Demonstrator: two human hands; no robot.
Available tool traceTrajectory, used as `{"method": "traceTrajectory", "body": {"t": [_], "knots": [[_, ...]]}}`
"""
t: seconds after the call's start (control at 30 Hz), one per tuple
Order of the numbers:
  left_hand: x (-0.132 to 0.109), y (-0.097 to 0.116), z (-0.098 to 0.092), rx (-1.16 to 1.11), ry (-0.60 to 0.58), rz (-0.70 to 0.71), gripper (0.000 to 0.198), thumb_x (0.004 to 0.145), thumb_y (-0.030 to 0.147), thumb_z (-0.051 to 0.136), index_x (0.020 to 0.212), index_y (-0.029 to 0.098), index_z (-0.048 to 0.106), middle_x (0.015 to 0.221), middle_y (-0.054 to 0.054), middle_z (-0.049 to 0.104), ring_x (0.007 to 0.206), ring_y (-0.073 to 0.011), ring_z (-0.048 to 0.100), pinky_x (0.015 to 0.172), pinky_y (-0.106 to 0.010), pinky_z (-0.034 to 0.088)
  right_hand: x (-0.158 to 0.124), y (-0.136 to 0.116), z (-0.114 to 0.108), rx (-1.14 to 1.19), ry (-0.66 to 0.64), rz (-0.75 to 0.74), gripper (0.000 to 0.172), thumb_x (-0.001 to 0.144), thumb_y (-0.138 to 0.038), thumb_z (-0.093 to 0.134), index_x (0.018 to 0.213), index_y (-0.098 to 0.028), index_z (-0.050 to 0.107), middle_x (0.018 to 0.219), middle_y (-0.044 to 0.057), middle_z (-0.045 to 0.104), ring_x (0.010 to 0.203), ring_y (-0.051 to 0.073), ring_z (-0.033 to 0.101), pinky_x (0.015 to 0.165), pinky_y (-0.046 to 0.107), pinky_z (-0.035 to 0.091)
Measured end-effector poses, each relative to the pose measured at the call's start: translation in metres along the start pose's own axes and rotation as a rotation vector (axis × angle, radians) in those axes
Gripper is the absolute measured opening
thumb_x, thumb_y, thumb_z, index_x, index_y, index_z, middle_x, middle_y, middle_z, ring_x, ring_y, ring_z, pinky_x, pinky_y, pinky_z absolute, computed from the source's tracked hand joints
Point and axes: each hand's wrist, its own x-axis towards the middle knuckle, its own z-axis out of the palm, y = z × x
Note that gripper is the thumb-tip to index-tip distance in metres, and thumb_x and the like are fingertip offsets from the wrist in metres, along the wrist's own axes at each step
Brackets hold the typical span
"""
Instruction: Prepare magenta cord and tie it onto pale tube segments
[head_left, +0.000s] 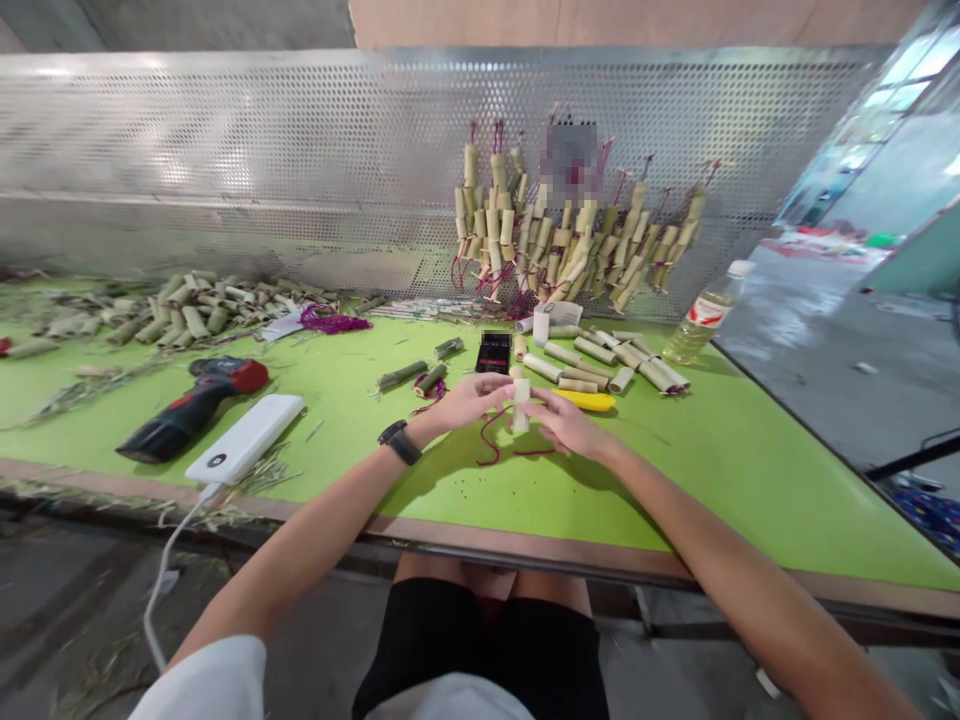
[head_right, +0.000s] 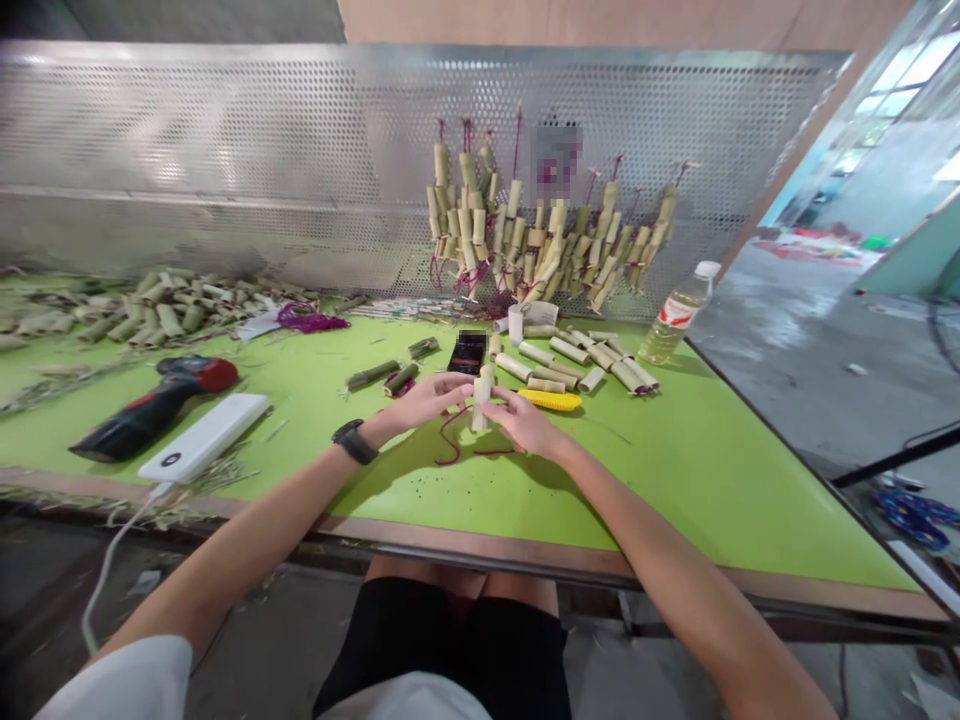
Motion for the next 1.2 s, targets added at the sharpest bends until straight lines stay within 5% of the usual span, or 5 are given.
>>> {"method": "traceTrajectory", "body": {"t": [0.17, 0.33, 0.7, 0.97, 1.2], "knots": [[0.0, -0.005, 0.01, -0.142, -0.084, -0.032, 0.057, 0.085, 0.063, 0.077, 0.111, 0.012, 0.075, 0.101, -0.01, 0.077, 0.076, -0.0134, 0.068, 0.068, -0.025, 0.054, -0.003, -0.004, 0.007, -0.1, 0.005, 0.017, 0.055, 0.102, -0.06, 0.056, 0.141, -0.021, 0.059, 0.05, -0.01, 0.037, 0.039, 0.009, 0.031, 0.039, 0.025, 0.023], [0.002, -0.006, 0.008, -0.202, 0.104, -0.183, 0.04, 0.092, 0.05, 0.077, 0.1, 0.01, 0.073, 0.084, -0.007, 0.075, 0.066, -0.0111, 0.067, 0.067, -0.025, 0.057, -0.003, -0.005, 0.002, -0.236, 0.031, 0.047, 0.052, 0.104, -0.057, 0.052, 0.135, -0.017, 0.064, 0.065, 0.001, 0.063, 0.043, 0.01, 0.04, 0.044, 0.028, 0.03], [-0.009, 0.001, 0.005, 0.326, 0.15, -0.274, 0.052, 0.096, 0.055, 0.069, 0.126, 0.012, 0.062, 0.078, -0.007, 0.078, 0.06, -0.0172, 0.071, 0.053, -0.026, 0.049, 0.002, 0.006, -0.009, -0.763, -0.049, -0.069, 0.046, 0.097, -0.055, 0.058, 0.07, -0.019, 0.068, 0.065, 0.008, 0.066, 0.051, 0.015, 0.044, 0.055, 0.033, 0.031], [-0.012, 0.011, -0.011, 0.563, -0.17, -0.182, 0.057, 0.087, 0.071, 0.069, 0.106, 0.017, 0.071, 0.084, -0.007, 0.077, 0.062, -0.0163, 0.063, 0.057, -0.028, 0.04, 0.006, 0.011, -0.03, -0.923, 0.137, -0.084, 0.023, 0.09, -0.033, 0.062, 0.072, -0.02, 0.069, 0.077, 0.01, 0.073, 0.064, 0.02, 0.057, 0.061, 0.034, 0.037], [-0.016, 0.016, -0.01, 0.467, -0.343, -0.227, 0.052, 0.088, 0.063, 0.072, 0.116, 0.02, 0.065, 0.07, 0.0, 0.074, 0.051, -0.0127, 0.056, 0.055, -0.025, 0.037, 0.001, 0.006, -0.029, -0.963, 0.039, -0.051, 0.032, 0.087, -0.047, 0.067, 0.099, -0.02, 0.075, 0.066, 0.005, 0.066, 0.059, 0.02, 0.056, 0.06, 0.035, 0.039]]}}
